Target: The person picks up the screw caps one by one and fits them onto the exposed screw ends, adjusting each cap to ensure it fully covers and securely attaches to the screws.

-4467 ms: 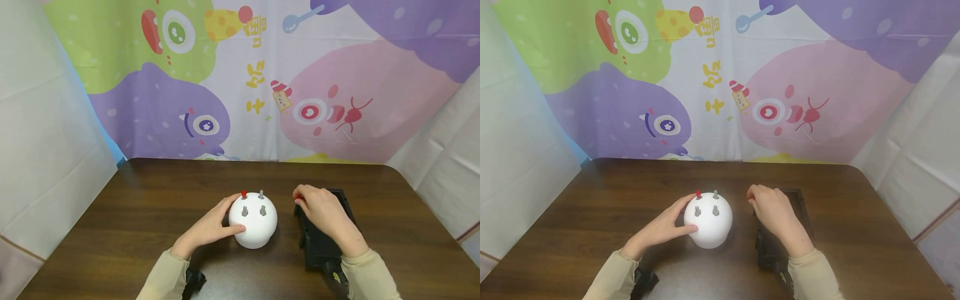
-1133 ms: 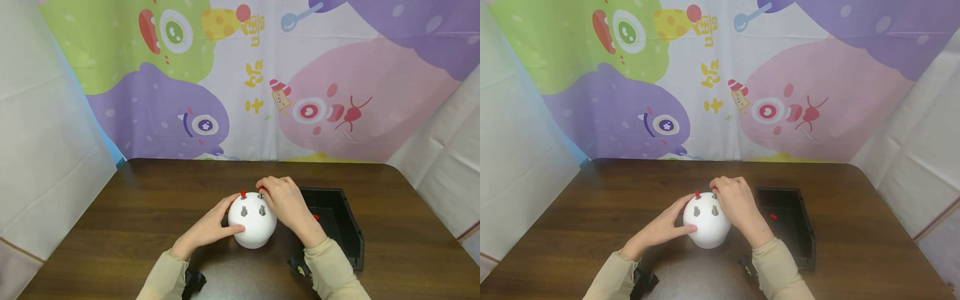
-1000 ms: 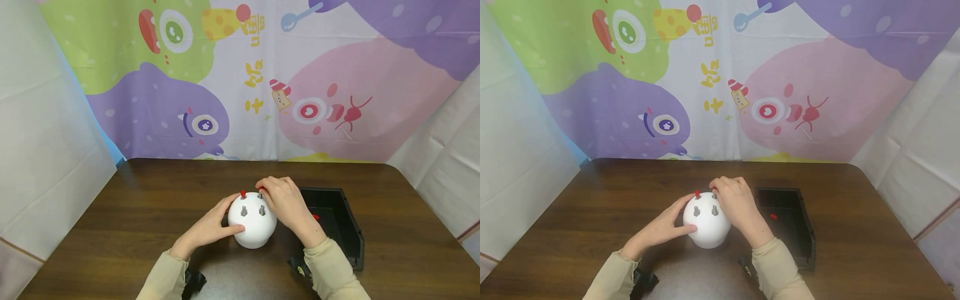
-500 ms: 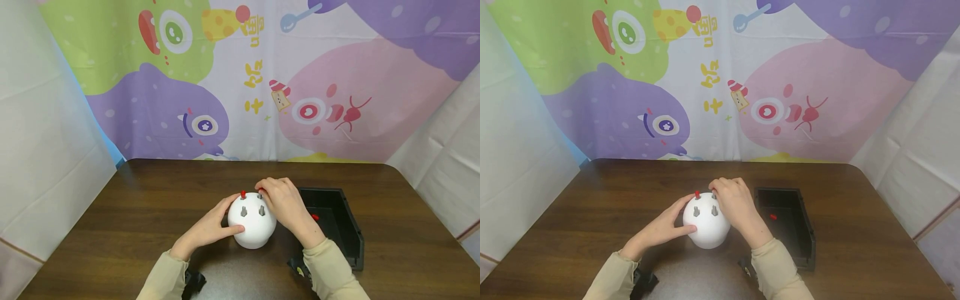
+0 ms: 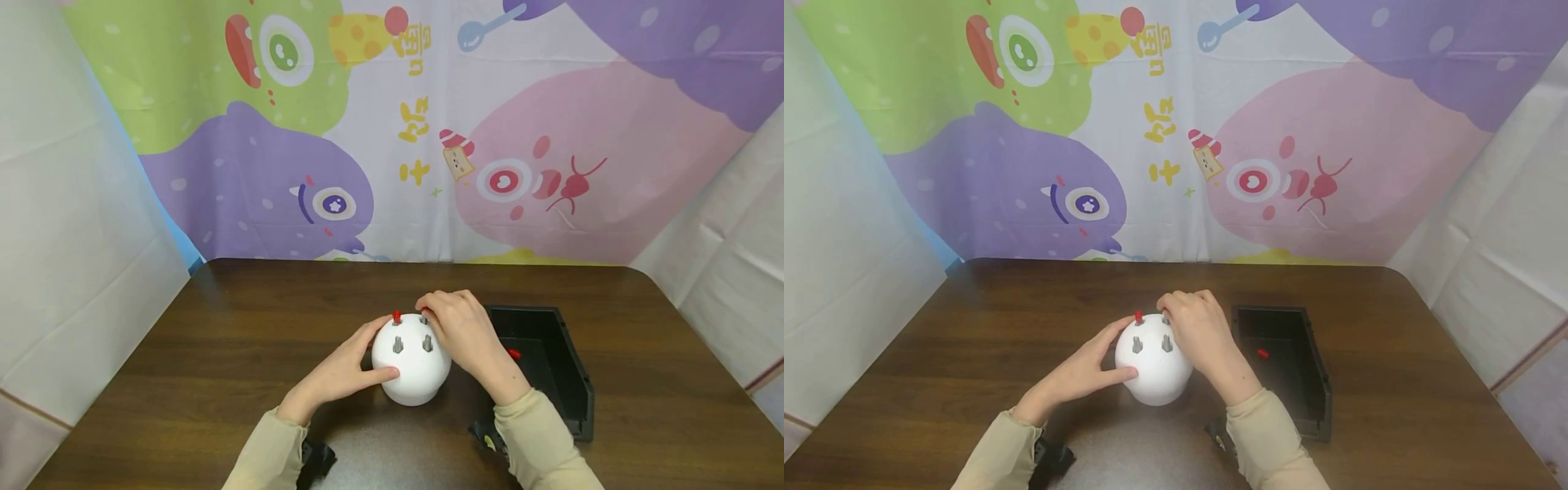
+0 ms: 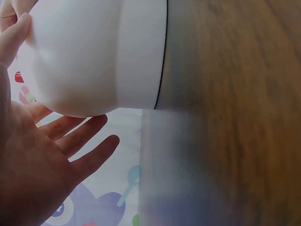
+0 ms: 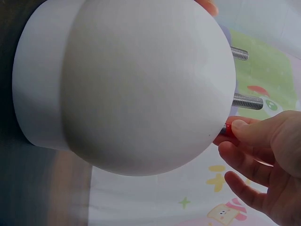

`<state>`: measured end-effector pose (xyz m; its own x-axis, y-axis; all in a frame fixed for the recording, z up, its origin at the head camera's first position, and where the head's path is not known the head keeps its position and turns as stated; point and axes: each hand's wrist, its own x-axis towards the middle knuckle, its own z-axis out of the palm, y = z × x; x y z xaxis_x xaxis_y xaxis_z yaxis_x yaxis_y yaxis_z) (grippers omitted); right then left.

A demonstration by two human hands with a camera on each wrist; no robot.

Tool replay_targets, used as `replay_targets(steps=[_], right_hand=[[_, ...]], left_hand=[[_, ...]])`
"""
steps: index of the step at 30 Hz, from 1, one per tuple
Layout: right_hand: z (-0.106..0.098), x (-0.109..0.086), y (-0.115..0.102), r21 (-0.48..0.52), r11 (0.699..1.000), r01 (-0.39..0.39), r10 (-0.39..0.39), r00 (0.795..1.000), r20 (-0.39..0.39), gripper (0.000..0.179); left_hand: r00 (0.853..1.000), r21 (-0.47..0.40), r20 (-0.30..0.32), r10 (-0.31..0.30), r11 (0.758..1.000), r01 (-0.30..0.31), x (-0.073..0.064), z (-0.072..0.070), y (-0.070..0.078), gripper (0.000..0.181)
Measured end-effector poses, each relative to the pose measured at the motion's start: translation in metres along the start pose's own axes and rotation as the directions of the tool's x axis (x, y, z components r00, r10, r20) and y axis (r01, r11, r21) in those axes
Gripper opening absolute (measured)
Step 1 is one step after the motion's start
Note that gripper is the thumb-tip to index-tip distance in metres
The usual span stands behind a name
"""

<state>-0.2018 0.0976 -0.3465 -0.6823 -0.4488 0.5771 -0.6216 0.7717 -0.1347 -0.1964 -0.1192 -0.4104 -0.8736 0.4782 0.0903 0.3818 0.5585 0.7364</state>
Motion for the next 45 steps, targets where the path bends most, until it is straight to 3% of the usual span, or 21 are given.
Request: replay_targets(steps=[45], right_hand=[[0.0048, -0.0025, -0.004, 0.02, 0.998, -0.056, 0.055, 0.997, 0.062, 0.006]], left_hand=[[1.0, -0.007, -0.004, -0.006, 1.0, 0.006, -0.0005, 0.0011, 0.001, 0.084]])
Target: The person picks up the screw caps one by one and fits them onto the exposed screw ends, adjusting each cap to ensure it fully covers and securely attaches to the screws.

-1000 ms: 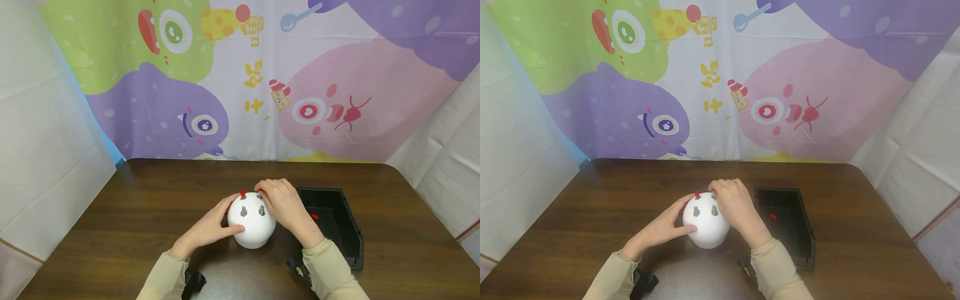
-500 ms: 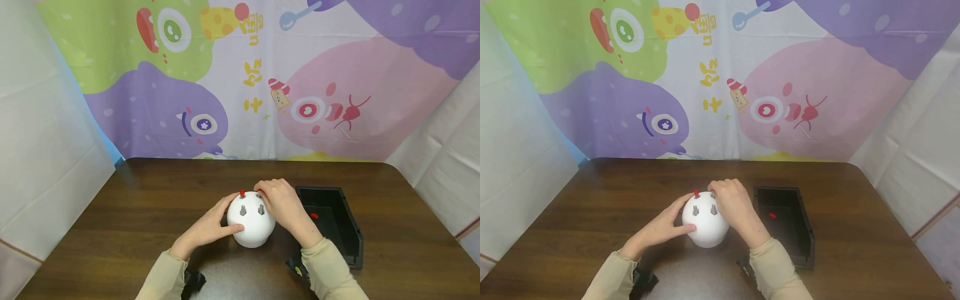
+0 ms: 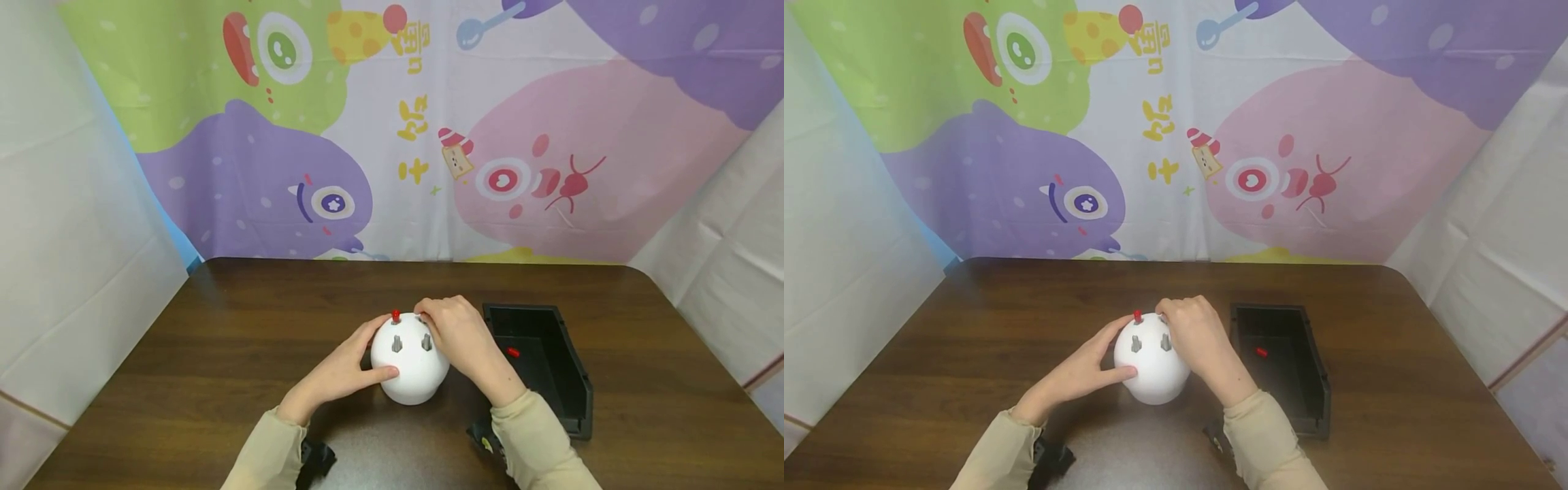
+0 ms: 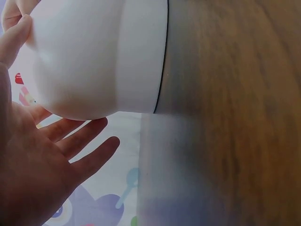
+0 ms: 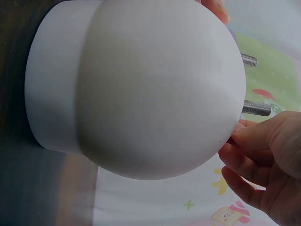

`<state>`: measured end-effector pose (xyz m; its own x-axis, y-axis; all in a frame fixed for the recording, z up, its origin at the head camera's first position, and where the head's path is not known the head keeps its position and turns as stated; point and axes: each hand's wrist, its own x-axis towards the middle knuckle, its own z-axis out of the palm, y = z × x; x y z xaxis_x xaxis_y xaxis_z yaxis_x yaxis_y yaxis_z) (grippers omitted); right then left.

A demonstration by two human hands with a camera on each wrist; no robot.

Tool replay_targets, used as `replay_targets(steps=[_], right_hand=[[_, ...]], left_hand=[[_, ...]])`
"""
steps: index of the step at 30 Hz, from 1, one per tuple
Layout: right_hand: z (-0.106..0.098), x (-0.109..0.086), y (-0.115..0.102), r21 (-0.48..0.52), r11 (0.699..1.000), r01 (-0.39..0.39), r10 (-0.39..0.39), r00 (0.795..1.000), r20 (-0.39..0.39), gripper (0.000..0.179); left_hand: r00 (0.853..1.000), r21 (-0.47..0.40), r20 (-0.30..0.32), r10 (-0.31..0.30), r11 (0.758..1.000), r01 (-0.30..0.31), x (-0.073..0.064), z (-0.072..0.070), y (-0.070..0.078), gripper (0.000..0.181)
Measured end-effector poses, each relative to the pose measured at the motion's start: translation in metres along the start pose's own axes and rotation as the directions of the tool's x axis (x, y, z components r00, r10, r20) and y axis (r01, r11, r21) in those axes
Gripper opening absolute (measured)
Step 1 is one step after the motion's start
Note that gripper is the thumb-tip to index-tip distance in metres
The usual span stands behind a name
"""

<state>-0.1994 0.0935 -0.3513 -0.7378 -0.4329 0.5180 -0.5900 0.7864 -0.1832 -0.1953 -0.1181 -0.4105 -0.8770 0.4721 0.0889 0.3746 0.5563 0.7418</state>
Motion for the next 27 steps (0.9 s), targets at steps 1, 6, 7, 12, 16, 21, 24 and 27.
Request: replay_targets(steps=[1, 6, 7, 12, 16, 21, 24, 27], right_hand=[[0.0, 0.0, 0.0, 0.003, 1.0, -0.001, 0.001, 1.0, 0.003, 0.006], [0.002, 0.0, -0.002, -0.015, 1.0, 0.002, -0.002, 1.0, 0.018, 0.006], [0.002, 0.0, -0.002, -0.02, 1.0, 0.001, 0.0, 1.0, 0.022, 0.006], [0.0, -0.001, -0.002, -0.016, 1.0, -0.006, 0.007, 0.999, 0.042, 0.006], [-0.003, -0.002, -0.001, 0.017, 1.0, -0.014, 0.013, 0.998, 0.063, 0.009], [-0.004, -0.003, 0.0, 0.048, 0.998, -0.036, 0.031, 0.995, 0.091, 0.016], [-0.005, -0.003, 0.001, 0.055, 0.997, -0.051, 0.045, 0.994, 0.103, 0.018], [-0.009, -0.003, 0.003, 0.053, 0.997, -0.061, 0.056, 0.994, 0.099, 0.019]], left_hand=[[1.0, 0.0, -0.001, 0.001, 1.0, -0.001, 0.0, 0.0, 0.0, 0.084], [1.0, -0.006, -0.003, 0.007, 1.0, -0.007, 0.0, 0.0, 0.0, 0.084], [1.0, -0.006, -0.004, 0.008, 1.0, -0.008, 0.0, 0.0, 0.0, 0.083], [1.0, -0.004, 0.0, 0.006, 1.0, -0.006, 0.001, -0.001, 0.0, 0.084], [1.0, 0.001, -0.002, 0.002, 1.0, -0.002, 0.001, -0.001, 0.0, 0.085], [1.0, 0.005, -0.002, 0.006, 1.0, -0.006, 0.001, 0.0, -0.001, 0.085], [1.0, 0.001, 0.001, 0.003, 1.0, -0.003, 0.001, 0.0, -0.001, 0.085], [1.0, -0.002, 0.002, 0.001, 1.0, -0.001, 0.001, 0.0, 0.0, 0.085]])
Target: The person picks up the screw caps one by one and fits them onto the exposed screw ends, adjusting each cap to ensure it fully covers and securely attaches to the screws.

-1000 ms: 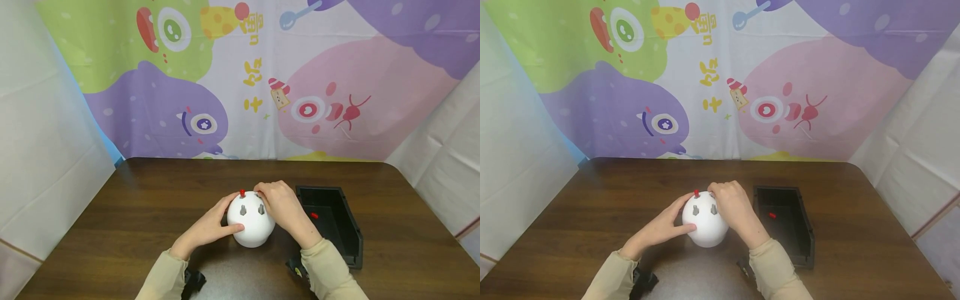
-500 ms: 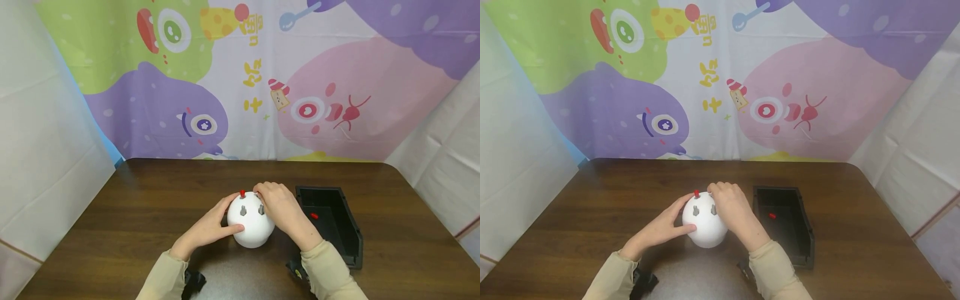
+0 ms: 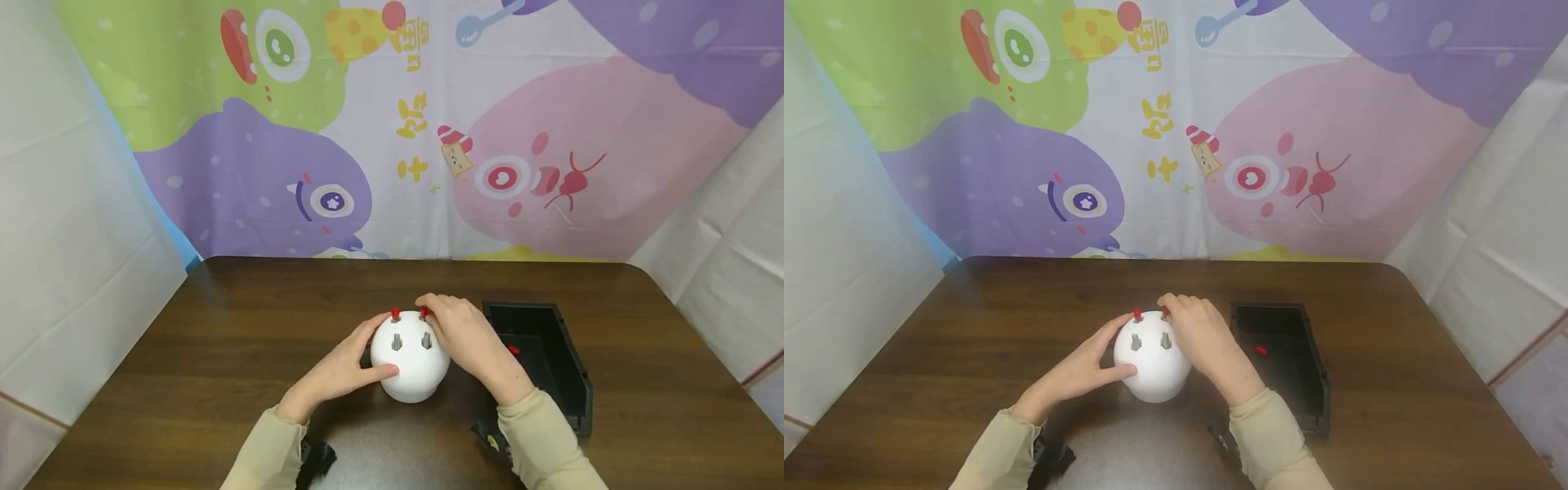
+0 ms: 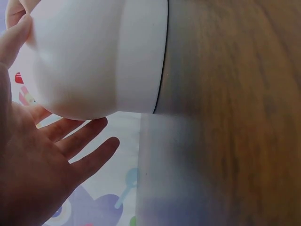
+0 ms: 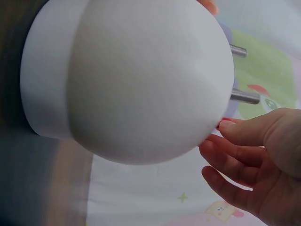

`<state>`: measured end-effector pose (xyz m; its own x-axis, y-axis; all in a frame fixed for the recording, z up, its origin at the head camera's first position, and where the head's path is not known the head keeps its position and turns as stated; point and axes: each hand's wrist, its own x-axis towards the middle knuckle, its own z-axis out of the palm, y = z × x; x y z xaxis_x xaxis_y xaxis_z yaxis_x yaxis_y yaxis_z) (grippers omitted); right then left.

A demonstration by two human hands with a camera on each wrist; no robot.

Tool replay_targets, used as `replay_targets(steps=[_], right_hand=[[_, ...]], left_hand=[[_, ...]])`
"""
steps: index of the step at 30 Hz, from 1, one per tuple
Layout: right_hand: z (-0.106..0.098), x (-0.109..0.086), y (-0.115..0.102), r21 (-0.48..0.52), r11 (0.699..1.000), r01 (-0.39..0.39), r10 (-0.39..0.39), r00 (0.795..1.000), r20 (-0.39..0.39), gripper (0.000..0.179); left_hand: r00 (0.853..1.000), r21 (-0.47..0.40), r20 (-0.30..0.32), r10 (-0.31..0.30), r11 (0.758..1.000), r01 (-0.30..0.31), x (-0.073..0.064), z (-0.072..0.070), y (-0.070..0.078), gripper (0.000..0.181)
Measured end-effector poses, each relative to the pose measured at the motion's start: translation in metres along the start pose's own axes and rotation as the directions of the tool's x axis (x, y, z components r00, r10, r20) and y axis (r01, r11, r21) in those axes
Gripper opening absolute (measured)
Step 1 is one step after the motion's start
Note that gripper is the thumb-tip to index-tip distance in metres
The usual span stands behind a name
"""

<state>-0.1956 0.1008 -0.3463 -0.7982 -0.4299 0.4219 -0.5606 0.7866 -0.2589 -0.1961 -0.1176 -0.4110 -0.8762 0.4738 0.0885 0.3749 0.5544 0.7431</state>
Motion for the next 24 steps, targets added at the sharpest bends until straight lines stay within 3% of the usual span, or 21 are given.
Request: replay_targets(steps=[12, 24], right_hand=[[-0.02, -0.004, 0.006, -0.034, 0.999, -0.036, 0.035, 0.999, -0.022, 0.02], [-0.05, -0.02, 0.025, -0.06, 0.992, -0.114, 0.113, 0.993, -0.024, 0.013]], left_hand=[[1.0, 0.008, -0.001, -0.009, 1.0, 0.009, -0.001, -0.001, -0.001, 0.085], [1.0, 0.029, -0.003, 0.002, 1.0, -0.002, 0.0, 0.0, -0.001, 0.086]])
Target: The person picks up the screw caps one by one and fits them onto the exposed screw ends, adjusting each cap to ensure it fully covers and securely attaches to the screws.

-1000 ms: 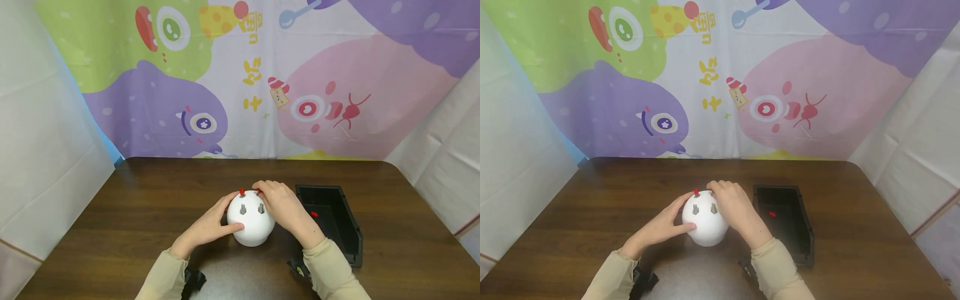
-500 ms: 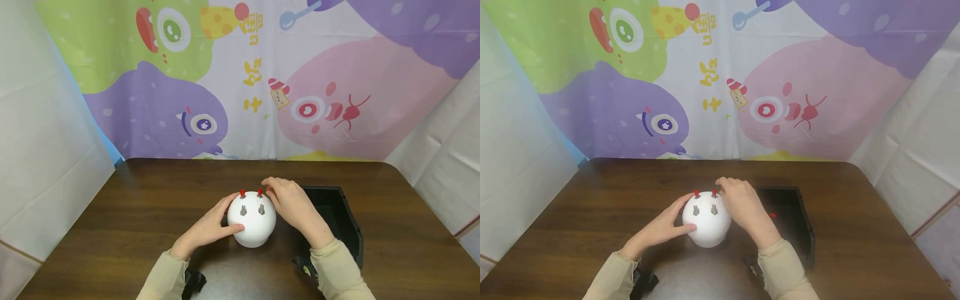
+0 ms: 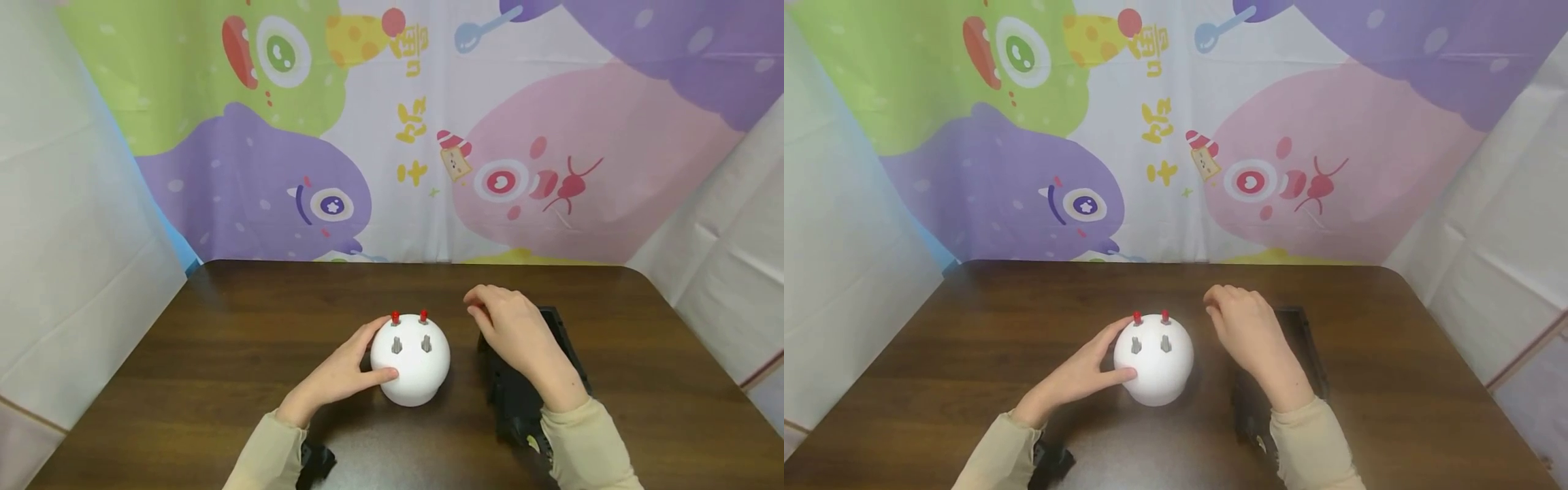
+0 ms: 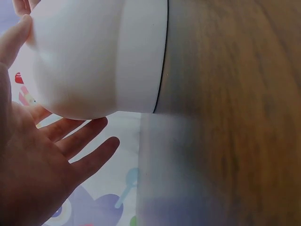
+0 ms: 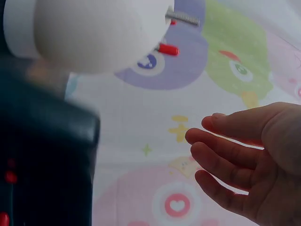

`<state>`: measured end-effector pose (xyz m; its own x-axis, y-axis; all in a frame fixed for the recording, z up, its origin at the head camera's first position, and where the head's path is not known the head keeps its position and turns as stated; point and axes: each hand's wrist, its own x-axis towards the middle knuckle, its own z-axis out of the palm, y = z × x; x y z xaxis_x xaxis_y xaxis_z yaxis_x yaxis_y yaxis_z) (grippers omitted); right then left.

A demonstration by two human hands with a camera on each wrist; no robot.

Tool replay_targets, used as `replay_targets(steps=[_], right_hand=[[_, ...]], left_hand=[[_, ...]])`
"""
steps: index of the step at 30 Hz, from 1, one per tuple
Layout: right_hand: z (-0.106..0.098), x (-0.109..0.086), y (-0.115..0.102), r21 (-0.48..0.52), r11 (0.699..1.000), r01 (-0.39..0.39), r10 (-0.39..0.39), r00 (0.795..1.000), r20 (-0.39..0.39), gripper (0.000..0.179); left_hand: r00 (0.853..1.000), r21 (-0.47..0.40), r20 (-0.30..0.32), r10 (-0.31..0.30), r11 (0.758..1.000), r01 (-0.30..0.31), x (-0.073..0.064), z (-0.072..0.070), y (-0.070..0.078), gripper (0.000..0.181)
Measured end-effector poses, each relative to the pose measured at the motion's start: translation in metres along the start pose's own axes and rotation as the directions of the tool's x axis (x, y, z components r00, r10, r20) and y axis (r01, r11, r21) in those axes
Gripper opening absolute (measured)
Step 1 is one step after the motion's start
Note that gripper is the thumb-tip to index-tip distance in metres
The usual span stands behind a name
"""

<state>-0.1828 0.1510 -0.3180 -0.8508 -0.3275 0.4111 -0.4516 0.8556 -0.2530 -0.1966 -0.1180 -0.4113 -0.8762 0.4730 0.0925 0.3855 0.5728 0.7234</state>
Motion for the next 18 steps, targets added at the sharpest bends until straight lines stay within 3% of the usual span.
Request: replay_targets(steps=[10, 18], right_hand=[[-0.018, -0.012, 0.027, -0.002, 0.998, -0.059, 0.059, 0.997, -0.056, 0.012], [-0.016, -0.016, 0.042, -0.026, 0.996, -0.09, 0.088, 0.995, -0.055, 0.011]], left_hand=[[1.0, -0.009, -0.001, -0.009, 1.0, 0.009, 0.0, 0.0, -0.001, 0.086], [1.0, -0.01, 0.0, -0.012, 1.0, 0.012, -0.001, 0.0, -0.001, 0.086]])
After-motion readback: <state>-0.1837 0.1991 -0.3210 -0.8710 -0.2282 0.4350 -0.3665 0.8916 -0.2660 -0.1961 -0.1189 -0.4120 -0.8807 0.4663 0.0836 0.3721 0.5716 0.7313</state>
